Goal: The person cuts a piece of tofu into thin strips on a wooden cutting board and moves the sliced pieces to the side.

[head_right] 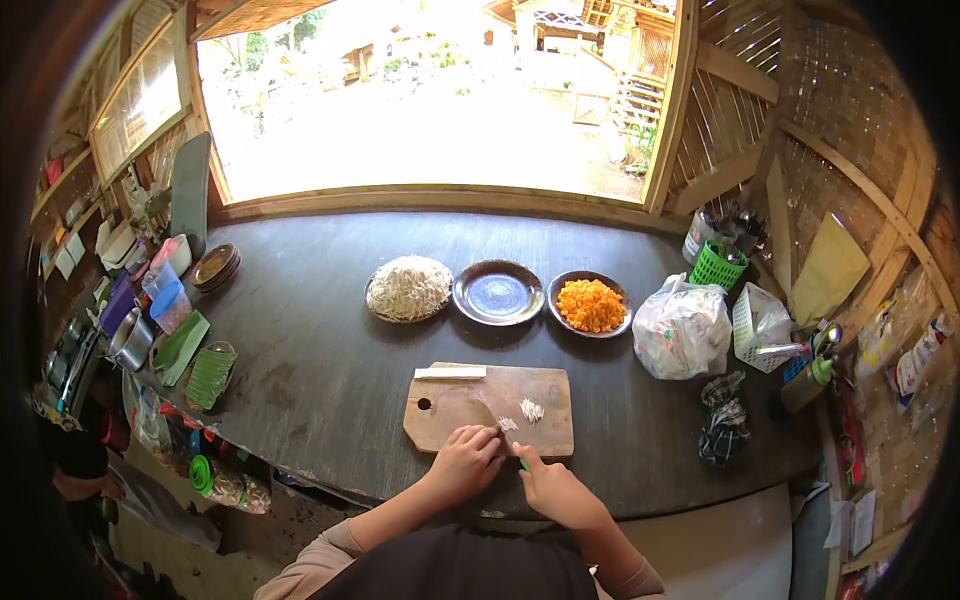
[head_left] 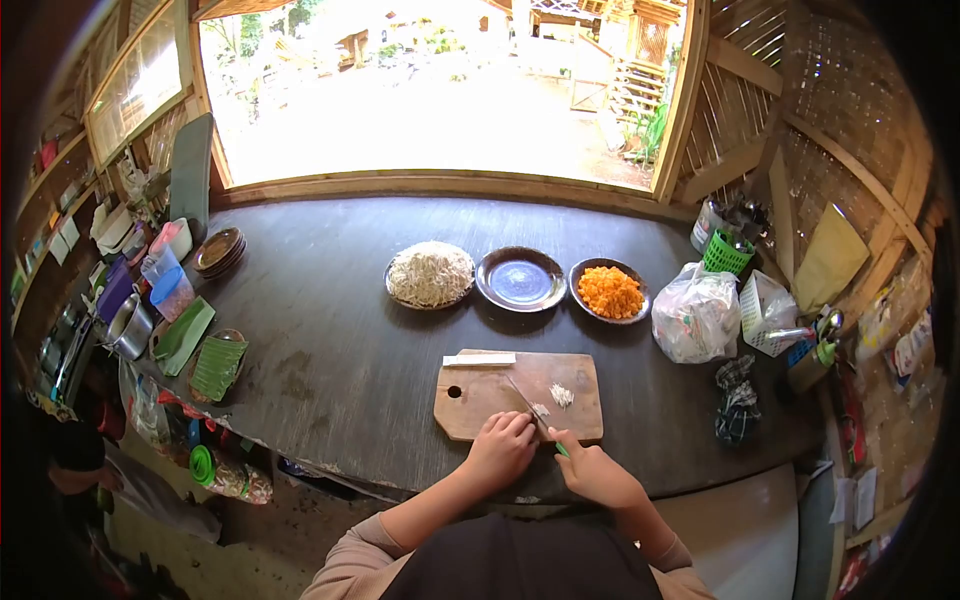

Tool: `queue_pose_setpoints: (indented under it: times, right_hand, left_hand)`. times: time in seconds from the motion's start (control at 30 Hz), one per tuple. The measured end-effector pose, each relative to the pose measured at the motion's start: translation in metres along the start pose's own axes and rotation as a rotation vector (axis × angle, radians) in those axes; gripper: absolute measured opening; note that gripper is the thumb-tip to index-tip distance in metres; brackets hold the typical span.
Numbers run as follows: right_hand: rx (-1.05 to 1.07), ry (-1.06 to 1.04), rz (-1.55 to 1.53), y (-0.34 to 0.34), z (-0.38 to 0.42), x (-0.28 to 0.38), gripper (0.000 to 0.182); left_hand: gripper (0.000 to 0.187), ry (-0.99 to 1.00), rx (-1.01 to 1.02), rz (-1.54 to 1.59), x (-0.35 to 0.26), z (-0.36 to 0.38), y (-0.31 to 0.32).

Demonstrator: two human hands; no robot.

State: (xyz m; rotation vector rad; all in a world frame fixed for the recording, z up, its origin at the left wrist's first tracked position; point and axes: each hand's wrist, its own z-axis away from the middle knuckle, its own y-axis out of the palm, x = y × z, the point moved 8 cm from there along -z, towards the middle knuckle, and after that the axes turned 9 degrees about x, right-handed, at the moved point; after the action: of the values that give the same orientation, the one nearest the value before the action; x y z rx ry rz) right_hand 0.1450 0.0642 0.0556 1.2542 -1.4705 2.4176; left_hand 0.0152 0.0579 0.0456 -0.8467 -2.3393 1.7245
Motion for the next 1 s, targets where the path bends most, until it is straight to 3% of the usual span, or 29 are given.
queue_pose_setpoints:
  times: [0.1,0.2,0.3,0.43,0.5,0.77,0.93,1.0]
  right_hand:
    - [-0.172,-0.169,-0.052,0.009,-0.023,-0.002,0.039]
    - [-0.023,0.002,-0.048,0.007,-0.027,0.002,0.040]
    - [-0.045,-0.078,-0.063,-0.003,-0.013,0.006,0.039]
    - [-0.025,-0.020,-0.029,0.002,-0.002,-0.002,0.039]
    - [-0.120,-0.128,-0.059,0.007,-0.013,-0.003,0.039]
    - [-0.025,-0.060,-0.065,-0.013,-0.007,0.008,0.036]
    - [0.007,-0.006,-0.057,0.008,-0.012,-0.010,0.036]
    - [-0.226,-0.307,-0.080,0.002,-0.021,0.006,0.038]
  left_hand:
    - [0.032,-0.003,0.033,0.015,0.001,-0.002,0.000]
    - [0.033,-0.003,0.035,0.003,0.001,0.000,0.005]
    - [0.034,-0.006,0.005,-0.016,0.004,-0.001,0.002]
    - [0.035,-0.011,0.017,-0.010,0.003,0.000,0.003]
    - [0.036,-0.012,0.030,-0.012,0.002,0.000,0.001]
    - [0.036,0.008,0.011,0.033,0.004,-0.001,0.002]
    - [0.034,0.002,0.019,0.065,0.003,-0.002,-0.003]
    - [0.034,-0.001,0.032,0.076,0.003,-0.003,-0.002]
